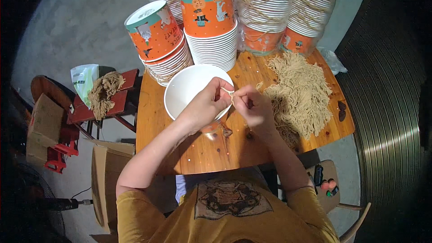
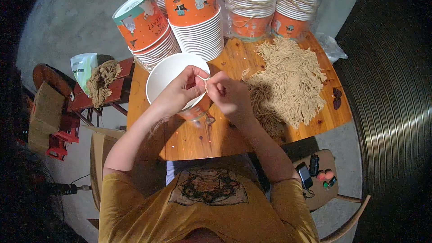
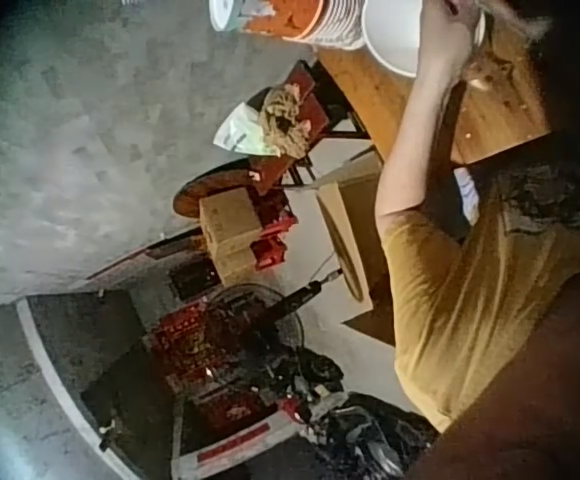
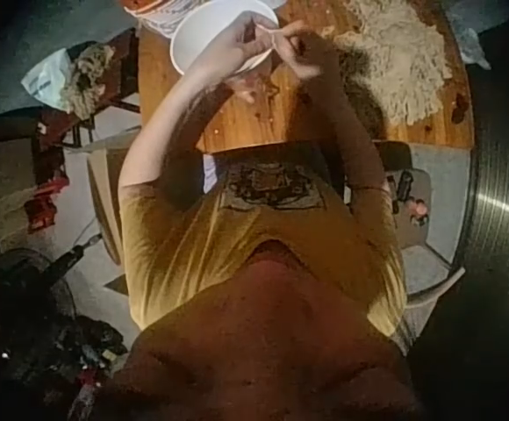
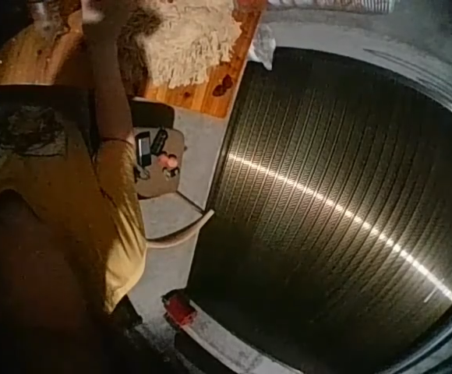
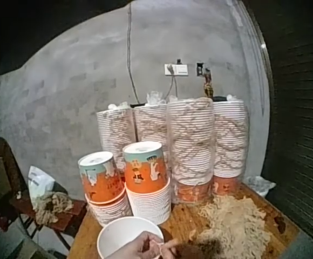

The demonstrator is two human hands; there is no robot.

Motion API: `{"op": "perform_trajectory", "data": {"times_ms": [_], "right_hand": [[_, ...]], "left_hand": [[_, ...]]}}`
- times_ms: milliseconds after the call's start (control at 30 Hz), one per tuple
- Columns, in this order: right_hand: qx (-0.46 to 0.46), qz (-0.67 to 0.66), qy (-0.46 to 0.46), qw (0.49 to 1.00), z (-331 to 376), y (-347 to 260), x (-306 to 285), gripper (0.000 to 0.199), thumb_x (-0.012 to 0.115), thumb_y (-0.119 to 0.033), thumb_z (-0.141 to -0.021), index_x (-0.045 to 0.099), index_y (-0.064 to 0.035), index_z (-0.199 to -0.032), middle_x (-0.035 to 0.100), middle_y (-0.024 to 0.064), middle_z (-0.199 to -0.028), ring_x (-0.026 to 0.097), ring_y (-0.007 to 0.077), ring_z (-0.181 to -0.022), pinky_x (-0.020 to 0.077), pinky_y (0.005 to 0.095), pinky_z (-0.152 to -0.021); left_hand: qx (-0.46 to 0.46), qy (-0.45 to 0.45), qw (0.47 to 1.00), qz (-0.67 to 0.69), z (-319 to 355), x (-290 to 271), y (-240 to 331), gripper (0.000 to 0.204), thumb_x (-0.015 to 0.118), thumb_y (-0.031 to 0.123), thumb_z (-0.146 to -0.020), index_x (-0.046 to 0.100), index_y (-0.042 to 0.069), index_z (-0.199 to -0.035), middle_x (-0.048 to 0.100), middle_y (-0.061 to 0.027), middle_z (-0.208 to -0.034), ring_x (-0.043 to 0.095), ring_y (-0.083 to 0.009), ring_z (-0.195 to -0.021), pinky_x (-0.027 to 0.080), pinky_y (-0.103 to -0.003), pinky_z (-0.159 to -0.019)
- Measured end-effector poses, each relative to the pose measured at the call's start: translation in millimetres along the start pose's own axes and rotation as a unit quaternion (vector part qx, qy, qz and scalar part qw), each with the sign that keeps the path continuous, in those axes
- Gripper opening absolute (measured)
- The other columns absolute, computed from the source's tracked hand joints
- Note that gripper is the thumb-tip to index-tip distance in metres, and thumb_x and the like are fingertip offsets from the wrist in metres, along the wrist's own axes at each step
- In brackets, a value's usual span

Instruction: Packaging and portioning shredded noodles into paper bowls using a small bamboo stick.

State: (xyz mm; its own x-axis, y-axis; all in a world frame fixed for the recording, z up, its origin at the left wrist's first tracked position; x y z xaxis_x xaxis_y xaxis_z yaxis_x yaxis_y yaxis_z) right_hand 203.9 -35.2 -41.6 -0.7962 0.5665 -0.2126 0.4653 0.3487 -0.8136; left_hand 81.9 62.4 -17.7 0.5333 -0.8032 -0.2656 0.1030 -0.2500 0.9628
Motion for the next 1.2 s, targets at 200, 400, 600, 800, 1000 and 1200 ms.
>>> {"op": "perform_trajectory", "data": {"times_ms": [200, 400, 600, 800, 1000, 1200], "right_hand": [[0.016, -0.024, -0.001, 1.000, -3, 2, 0, 0.006, 0.060, -0.002, -0.083, 0.057, -0.0053, -0.087, 0.043, -0.0001, -0.058, 0.041, 0.0066, -0.052, 0.0360, 0.0246, -0.049], [0.013, -0.037, -0.003, 0.999, -4, 1, 1, 0.004, 0.059, -0.004, -0.085, 0.057, -0.0044, -0.088, 0.044, -0.0007, -0.059, 0.042, 0.0060, -0.053, 0.0361, 0.0237, -0.050], [0.019, -0.058, -0.005, 0.998, -5, 3, 0, 0.002, 0.058, -0.004, -0.087, 0.057, -0.0040, -0.089, 0.046, -0.0044, -0.062, 0.040, 0.0025, -0.057, 0.0339, 0.0205, -0.052], [0.025, -0.058, -0.005, 0.998, -4, 11, 0, 0.004, 0.058, -0.006, -0.086, 0.056, -0.0040, -0.087, 0.045, -0.0024, -0.060, 0.042, 0.0045, -0.056, 0.0364, 0.0222, -0.051], [0.035, -0.081, -0.012, 0.996, -7, 5, -2, 0.004, 0.057, -0.007, -0.086, 0.055, -0.0033, -0.085, 0.046, -0.0032, -0.061, 0.043, 0.0037, -0.058, 0.0364, 0.0217, -0.052], [0.031, -0.084, -0.018, 0.996, -6, 7, -2, 0.004, 0.055, -0.006, -0.087, 0.054, -0.0028, -0.084, 0.047, -0.0032, -0.061, 0.043, 0.0036, -0.058, 0.0359, 0.0211, -0.052]], "left_hand": [[-0.070, -0.017, 0.997, -0.037, 2, -1, 6, 0.024, 0.056, 0.005, -0.091, 0.049, 0.004, -0.114, 0.052, 0.0007, -0.095, 0.048, -0.0077, -0.090, 0.040, -0.022, -0.082], [-0.045, 0.006, 0.998, -0.042, 3, -3, -3, 0.019, 0.054, 0.017, -0.094, 0.054, 0.004, -0.107, 0.053, -0.0027, -0.082, 0.049, -0.0105, -0.076, 0.044, -0.026, -0.070], [-0.033, 0.006, 0.999, -0.043, 3, -2, 2, 0.018, 0.053, 0.016, -0.094, 0.055, 0.001, -0.105, 0.058, -0.0038, -0.086, 0.051, -0.0110, -0.077, 0.045, -0.026, -0.070], [-0.032, -0.008, 0.994, -0.099, 5, -3, 6, 0.012, 0.052, 0.011, -0.092, 0.056, 0.002, -0.098, 0.057, -0.0054, -0.083, 0.052, -0.0120, -0.076, 0.045, -0.027, -0.070], [-0.015, -0.004, 0.993, -0.117, 5, -2, 11, 0.012, 0.049, 0.009, -0.090, 0.056, 0.001, -0.097, 0.056, -0.0052, -0.080, 0.050, -0.0121, -0.075, 0.044, -0.028, -0.069], [-0.046, -0.008, 0.995, -0.085, 6, 0, 16, 0.013, 0.053, 0.012, -0.087, 0.056, 0.002, -0.095, 0.056, -0.0035, -0.082, 0.050, -0.0117, -0.075, 0.043, -0.027, -0.069]]}}
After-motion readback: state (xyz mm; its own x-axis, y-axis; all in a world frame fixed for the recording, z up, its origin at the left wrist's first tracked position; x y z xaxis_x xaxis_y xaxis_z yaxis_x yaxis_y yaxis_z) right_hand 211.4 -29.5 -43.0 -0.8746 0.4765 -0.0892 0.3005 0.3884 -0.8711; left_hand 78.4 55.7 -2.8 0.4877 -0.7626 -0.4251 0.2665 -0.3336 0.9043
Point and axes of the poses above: each hand's wrist, its own z-axis away from the middle knuckle, its own x-axis out of the palm, y = z × x, the point moved 3 cm from there along -z, towards the middle knuckle
